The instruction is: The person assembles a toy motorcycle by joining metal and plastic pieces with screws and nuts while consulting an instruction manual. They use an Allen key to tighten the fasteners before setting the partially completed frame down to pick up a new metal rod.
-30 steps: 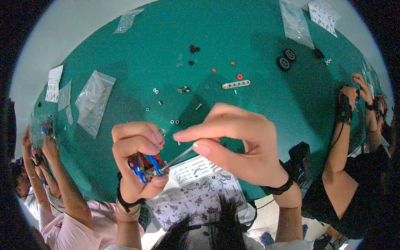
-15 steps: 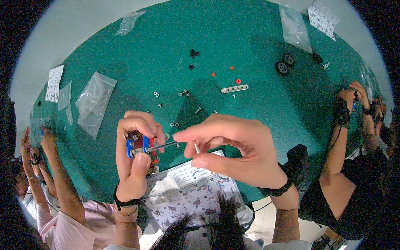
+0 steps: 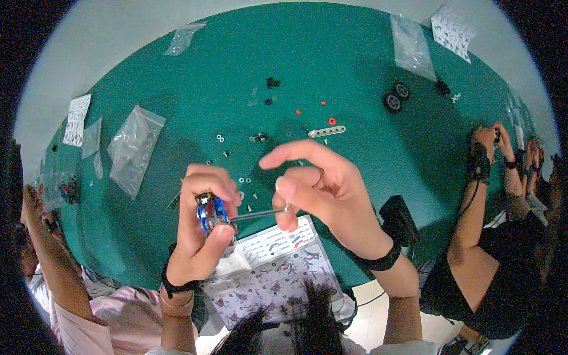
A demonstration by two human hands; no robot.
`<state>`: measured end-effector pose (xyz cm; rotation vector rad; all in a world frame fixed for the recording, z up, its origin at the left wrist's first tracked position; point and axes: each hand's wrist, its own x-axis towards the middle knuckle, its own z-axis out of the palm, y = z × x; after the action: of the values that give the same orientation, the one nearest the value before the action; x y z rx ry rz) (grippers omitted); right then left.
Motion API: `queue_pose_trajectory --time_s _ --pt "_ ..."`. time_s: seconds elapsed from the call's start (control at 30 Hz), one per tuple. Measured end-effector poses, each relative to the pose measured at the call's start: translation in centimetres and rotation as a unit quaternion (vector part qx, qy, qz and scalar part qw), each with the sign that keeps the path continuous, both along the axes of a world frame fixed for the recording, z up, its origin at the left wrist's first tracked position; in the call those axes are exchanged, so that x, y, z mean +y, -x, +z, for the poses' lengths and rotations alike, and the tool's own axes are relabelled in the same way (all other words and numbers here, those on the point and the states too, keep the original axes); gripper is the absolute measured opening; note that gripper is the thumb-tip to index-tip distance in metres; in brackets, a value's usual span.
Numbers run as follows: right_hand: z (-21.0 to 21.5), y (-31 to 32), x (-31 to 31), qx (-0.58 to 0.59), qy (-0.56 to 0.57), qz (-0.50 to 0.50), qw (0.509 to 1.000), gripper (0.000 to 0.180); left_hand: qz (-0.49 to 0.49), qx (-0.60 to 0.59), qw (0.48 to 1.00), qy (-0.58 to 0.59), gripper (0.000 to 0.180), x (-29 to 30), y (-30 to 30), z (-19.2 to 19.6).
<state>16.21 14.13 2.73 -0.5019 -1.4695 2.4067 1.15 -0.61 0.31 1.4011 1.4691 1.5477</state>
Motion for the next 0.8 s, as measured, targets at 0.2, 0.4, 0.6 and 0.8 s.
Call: queue_pose_trajectory --time_s 0.2,0.4,0.6,0.8 --pt "-1.2 0.2 -0.7 0.021 -0.089 -0.018 0.996 0.021 0.05 -0.121 0.986 0.101 0.029 0.3 -0.3 0.8" --pt "-0.9 0.3 -0.6 -0.013 -0.205 -0.011 0.979 0.019 0.035 -0.194 0.968 0.153 0.029 0.1 0.0 1.1" --pt "0.1 0.2 -0.3 -0.088 -0.166 0.016 0.982 0.017 0.055 -0.027 0.995 0.074 0.027 0.1 0.3 0.4" --pt "-1.8 0.4 0.3 0.016 -0.34 -0.053 0.939 0.01 0.017 0.05 0.999 0.015 0.036 0.2 0.4 0.3"
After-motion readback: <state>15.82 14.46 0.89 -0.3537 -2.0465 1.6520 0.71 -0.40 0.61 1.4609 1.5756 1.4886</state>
